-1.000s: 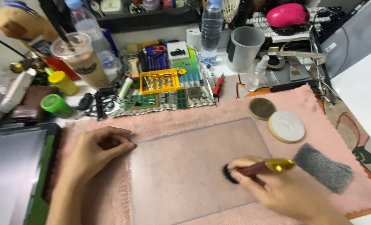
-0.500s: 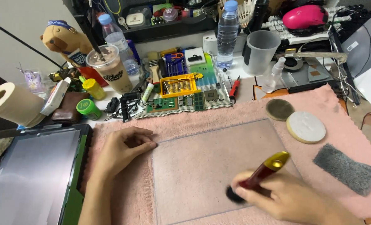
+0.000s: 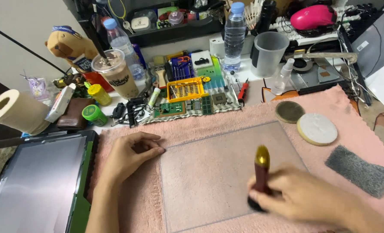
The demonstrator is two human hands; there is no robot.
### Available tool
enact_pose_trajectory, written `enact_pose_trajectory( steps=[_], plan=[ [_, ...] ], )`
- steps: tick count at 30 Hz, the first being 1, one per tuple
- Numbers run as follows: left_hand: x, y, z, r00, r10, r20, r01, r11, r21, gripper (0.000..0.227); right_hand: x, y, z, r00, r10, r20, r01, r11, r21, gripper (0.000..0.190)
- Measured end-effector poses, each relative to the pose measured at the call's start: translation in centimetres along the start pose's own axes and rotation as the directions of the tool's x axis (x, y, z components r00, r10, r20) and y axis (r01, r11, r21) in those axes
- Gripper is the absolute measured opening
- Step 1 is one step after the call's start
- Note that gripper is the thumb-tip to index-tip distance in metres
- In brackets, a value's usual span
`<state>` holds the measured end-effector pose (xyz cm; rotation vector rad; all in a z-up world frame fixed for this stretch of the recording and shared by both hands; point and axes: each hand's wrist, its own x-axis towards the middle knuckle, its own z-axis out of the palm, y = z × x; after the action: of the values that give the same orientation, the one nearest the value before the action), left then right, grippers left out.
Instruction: The person uses a red and gold handled tool with a black circular tip to wipe a rectangular screen placed on a pink towel. The person repeatedly moves the tool across the screen surface in various directions to clean it.
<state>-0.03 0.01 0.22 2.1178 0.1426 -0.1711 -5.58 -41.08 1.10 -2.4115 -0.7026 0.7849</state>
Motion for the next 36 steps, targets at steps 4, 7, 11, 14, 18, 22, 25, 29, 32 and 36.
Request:
enact_pose_trajectory(
  steps=[4,7,11,14,18,22,25,29,32,36],
  plan=[
    [0.0,0.1,0.1,1.0,0.024,-0.008,-0.023,0.999,0.031,0.035,1.1,-0.6,-0.2,0.976,-0.05,-0.212,0.046,0.999,-0.023,0.026],
    [0.1,-0.1,0.2,0.999,0.042,-0.007,-0.042,0.999,0.009,0.036,1.0,-1.9,0.2,0.979,-0.131,-0.156,0.137,0.99,0.028,0.027],
    [0.2,-0.4,0.1,0.999,0.047,-0.004,-0.047,0.999,-0.007,0.035,0.2,-0.1,0.7,0.993,-0.015,0.115,0.026,0.995,-0.096,0.038],
    [0.4,-0.7,0.1,0.998,0.068,-0.003,-0.068,0.997,0.022,0.036,1.1,-1.5,-0.8,0.989,-0.054,-0.141,0.05,0.998,-0.035,0.028],
    [0.3,-0.6,0.2,0.999,0.051,-0.003,-0.051,0.999,0.003,0.035,2.3,-3.3,0.4,0.994,-0.108,-0.028,0.107,0.994,-0.007,0.021],
    [0.6,-1.1,0.1,0.994,0.104,0.015,-0.103,0.994,-0.04,0.036,1.7,-1.9,0.1,0.961,-0.271,0.057,0.27,0.962,0.023,0.036],
    [0.4,-1.1,0.0,0.995,0.103,0.017,-0.103,0.995,-0.015,0.036,2.1,-1.8,-0.6,0.995,-0.092,0.025,0.093,0.995,-0.042,0.034],
    [0.0,-0.2,0.1,0.997,0.076,-0.004,-0.076,0.997,0.031,0.034,3.3,-4.0,0.1,0.988,-0.155,-0.01,0.155,0.987,0.036,0.026],
    [0.1,-0.3,0.1,0.997,0.076,0.002,-0.076,0.997,0.003,0.034,2.6,-3.0,0.2,0.9,-0.429,0.075,0.43,0.903,0.01,0.031],
    [0.0,-0.2,0.0,0.998,0.066,-0.005,-0.066,0.996,0.053,0.033,2.6,-2.2,-1.5,0.972,-0.115,0.207,0.134,0.988,-0.076,0.045]
  ],
)
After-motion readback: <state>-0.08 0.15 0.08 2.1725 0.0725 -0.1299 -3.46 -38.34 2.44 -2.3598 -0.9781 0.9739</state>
